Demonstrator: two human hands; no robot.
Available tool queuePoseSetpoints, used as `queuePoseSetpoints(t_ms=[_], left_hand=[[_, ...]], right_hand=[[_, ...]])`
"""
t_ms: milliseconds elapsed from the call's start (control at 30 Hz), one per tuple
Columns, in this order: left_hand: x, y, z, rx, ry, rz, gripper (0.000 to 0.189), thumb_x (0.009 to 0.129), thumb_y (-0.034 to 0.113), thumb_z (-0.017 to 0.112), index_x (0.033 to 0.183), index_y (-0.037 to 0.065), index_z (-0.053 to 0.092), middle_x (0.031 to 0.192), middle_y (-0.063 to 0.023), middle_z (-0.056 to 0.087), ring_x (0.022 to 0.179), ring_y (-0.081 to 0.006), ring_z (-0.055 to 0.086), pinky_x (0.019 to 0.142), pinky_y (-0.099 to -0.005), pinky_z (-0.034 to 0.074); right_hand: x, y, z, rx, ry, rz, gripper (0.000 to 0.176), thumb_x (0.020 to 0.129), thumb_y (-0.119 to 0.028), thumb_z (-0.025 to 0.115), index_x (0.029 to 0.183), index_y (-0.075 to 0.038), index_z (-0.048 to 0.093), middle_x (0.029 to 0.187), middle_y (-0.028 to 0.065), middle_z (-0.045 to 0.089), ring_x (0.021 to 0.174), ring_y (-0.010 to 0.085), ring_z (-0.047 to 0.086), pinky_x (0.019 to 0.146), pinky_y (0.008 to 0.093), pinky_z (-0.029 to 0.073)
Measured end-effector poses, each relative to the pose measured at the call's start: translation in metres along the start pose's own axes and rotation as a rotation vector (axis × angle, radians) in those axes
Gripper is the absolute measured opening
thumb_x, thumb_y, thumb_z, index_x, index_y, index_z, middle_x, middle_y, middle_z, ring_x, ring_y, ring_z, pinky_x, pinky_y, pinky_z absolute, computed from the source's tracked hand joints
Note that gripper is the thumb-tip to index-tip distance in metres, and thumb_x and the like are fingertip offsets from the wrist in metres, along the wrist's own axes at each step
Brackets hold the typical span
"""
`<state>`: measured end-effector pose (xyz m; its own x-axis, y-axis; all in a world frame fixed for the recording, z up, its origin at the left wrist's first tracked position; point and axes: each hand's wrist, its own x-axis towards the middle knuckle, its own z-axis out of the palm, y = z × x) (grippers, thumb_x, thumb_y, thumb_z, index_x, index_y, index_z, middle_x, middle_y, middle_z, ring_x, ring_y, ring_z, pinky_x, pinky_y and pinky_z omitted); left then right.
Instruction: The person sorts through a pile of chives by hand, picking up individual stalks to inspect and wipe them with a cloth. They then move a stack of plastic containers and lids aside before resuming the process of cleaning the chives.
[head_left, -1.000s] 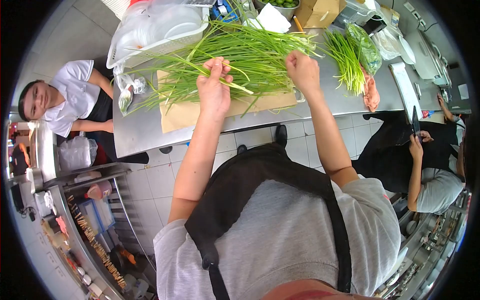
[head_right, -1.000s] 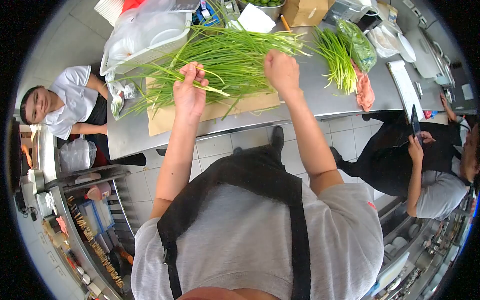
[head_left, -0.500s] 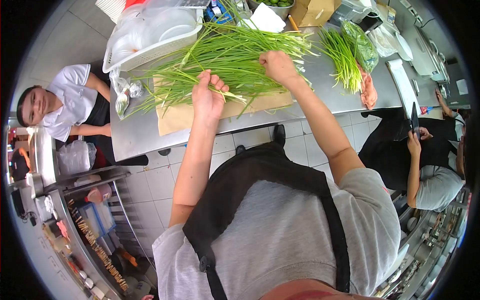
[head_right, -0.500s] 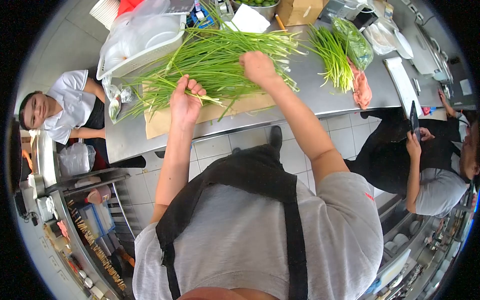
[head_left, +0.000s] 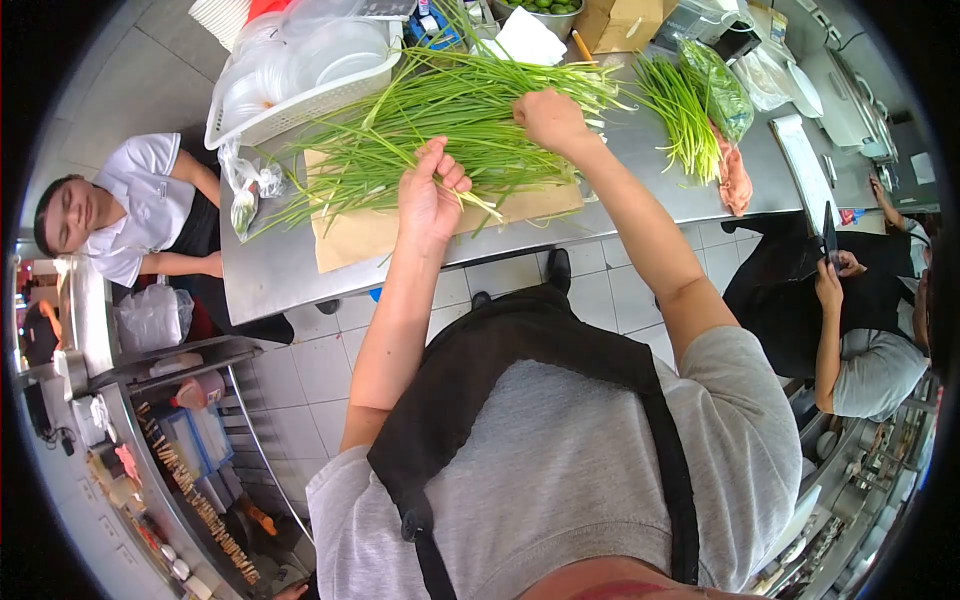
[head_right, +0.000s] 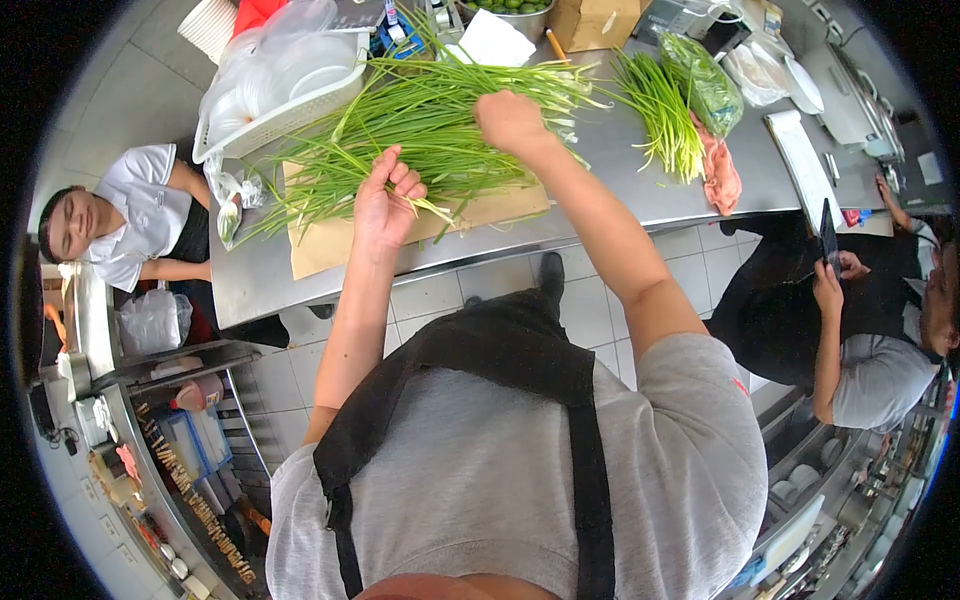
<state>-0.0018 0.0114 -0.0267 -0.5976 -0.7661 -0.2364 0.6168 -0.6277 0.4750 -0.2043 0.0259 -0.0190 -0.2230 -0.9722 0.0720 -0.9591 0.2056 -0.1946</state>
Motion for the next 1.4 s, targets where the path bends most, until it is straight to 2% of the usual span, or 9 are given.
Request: queuePoseSetpoints(t_ms=[500, 667, 700, 800, 933, 1100, 1233, 1367, 1400], left_hand=[[-0.002, -0.003, 0.000, -0.027, -0.059, -0.015, 0.012, 0.086, 0.014, 0.047, 0.093, 0.005, 0.047, 0.063, 0.0005, 0.040, 0.053, -0.0102, 0.037, 0.049, -0.0253, 0.033], [-0.001, -0.002, 0.000, -0.019, -0.032, -0.004, 0.014, 0.086, 0.014, 0.047, 0.096, 0.004, 0.048, 0.065, 0.0002, 0.042, 0.054, -0.0103, 0.038, 0.049, -0.0249, 0.033], [-0.001, -0.002, 0.002, -0.009, -0.012, 0.001, 0.015, 0.086, 0.013, 0.047, 0.098, 0.004, 0.049, 0.065, 0.0000, 0.043, 0.054, -0.0102, 0.039, 0.049, -0.0245, 0.034], [-0.002, -0.002, 0.005, 0.010, 0.011, 0.080, 0.018, 0.086, 0.014, 0.049, 0.101, 0.003, 0.050, 0.068, -0.0003, 0.046, 0.057, -0.0098, 0.041, 0.050, -0.0235, 0.035], [0.002, -0.001, 0.013, 0.029, 0.010, 0.136, 0.020, 0.085, 0.014, 0.052, 0.101, 0.003, 0.052, 0.072, -0.0008, 0.050, 0.062, -0.0093, 0.045, 0.052, -0.0224, 0.037], [0.011, -0.002, 0.041, 0.175, -0.110, 0.190, 0.028, 0.084, 0.015, 0.053, 0.108, 0.002, 0.050, 0.091, -0.0041, 0.057, 0.076, -0.0099, 0.051, 0.061, -0.0221, 0.039], [0.020, 0.006, 0.065, 0.258, -0.184, 0.312, 0.030, 0.084, 0.016, 0.054, 0.110, 0.002, 0.049, 0.098, -0.0075, 0.058, 0.079, -0.0124, 0.052, 0.063, -0.0241, 0.040], [0.034, 0.011, 0.058, 0.197, -0.211, 0.353, 0.019, 0.087, 0.017, 0.049, 0.098, 0.002, 0.052, 0.087, -0.0069, 0.058, 0.077, -0.0161, 0.052, 0.063, -0.0269, 0.041], [0.034, 0.013, 0.055, 0.200, -0.166, 0.369, 0.017, 0.088, 0.018, 0.046, 0.094, 0.003, 0.051, 0.082, -0.0064, 0.056, 0.076, -0.0171, 0.052, 0.062, -0.0284, 0.041]], right_hand=[[-0.003, 0.002, -0.009, -0.024, -0.135, -0.013, 0.017, 0.070, -0.010, 0.051, 0.079, -0.015, 0.064, 0.075, 0.0129, 0.062, 0.074, 0.0300, 0.060, 0.066, 0.0380, 0.048], [-0.001, 0.008, -0.043, 0.226, 0.253, 0.019, 0.013, 0.071, -0.012, 0.052, 0.078, -0.010, 0.063, 0.071, 0.0124, 0.061, 0.069, 0.0274, 0.060, 0.064, 0.0365, 0.047], [-0.002, 0.008, -0.051, 0.226, 0.257, 0.019, 0.013, 0.071, -0.012, 0.052, 0.078, -0.010, 0.063, 0.071, 0.0124, 0.061, 0.069, 0.0274, 0.060, 0.064, 0.0365, 0.047], [-0.014, -0.001, -0.081, 0.464, 0.251, 0.102, 0.008, 0.076, -0.012, 0.058, 0.078, -0.004, 0.059, 0.066, 0.0021, 0.058, 0.062, 0.0085, 0.051, 0.060, 0.0240, 0.040], [-0.017, 0.006, -0.080, 0.679, 0.199, 0.064, 0.007, 0.077, -0.009, 0.057, 0.080, -0.002, 0.058, 0.072, 0.0010, 0.060, 0.066, 0.0076, 0.052, 0.063, 0.0222, 0.041], [-0.025, -0.006, -0.076, 1.076, 0.100, -0.055, 0.007, 0.079, -0.006, 0.056, 0.083, -0.001, 0.056, 0.076, 0.0004, 0.057, 0.071, 0.0060, 0.052, 0.066, 0.0195, 0.041], [-0.025, -0.019, -0.062, 1.063, 0.043, -0.066, 0.007, 0.078, -0.005, 0.057, 0.084, -0.001, 0.056, 0.073, -0.0004, 0.055, 0.070, 0.0055, 0.050, 0.065, 0.0193, 0.040], [-0.030, -0.026, -0.055, 0.966, 0.035, -0.099, 0.009, 0.074, -0.006, 0.060, 0.082, -0.002, 0.058, 0.068, 0.0007, 0.057, 0.063, 0.0081, 0.052, 0.059, 0.0229, 0.043], [-0.034, -0.029, -0.061, 0.780, 0.087, -0.131, 0.010, 0.073, -0.006, 0.060, 0.082, -0.003, 0.058, 0.069, 0.0031, 0.058, 0.064, 0.0108, 0.054, 0.060, 0.0246, 0.044]])
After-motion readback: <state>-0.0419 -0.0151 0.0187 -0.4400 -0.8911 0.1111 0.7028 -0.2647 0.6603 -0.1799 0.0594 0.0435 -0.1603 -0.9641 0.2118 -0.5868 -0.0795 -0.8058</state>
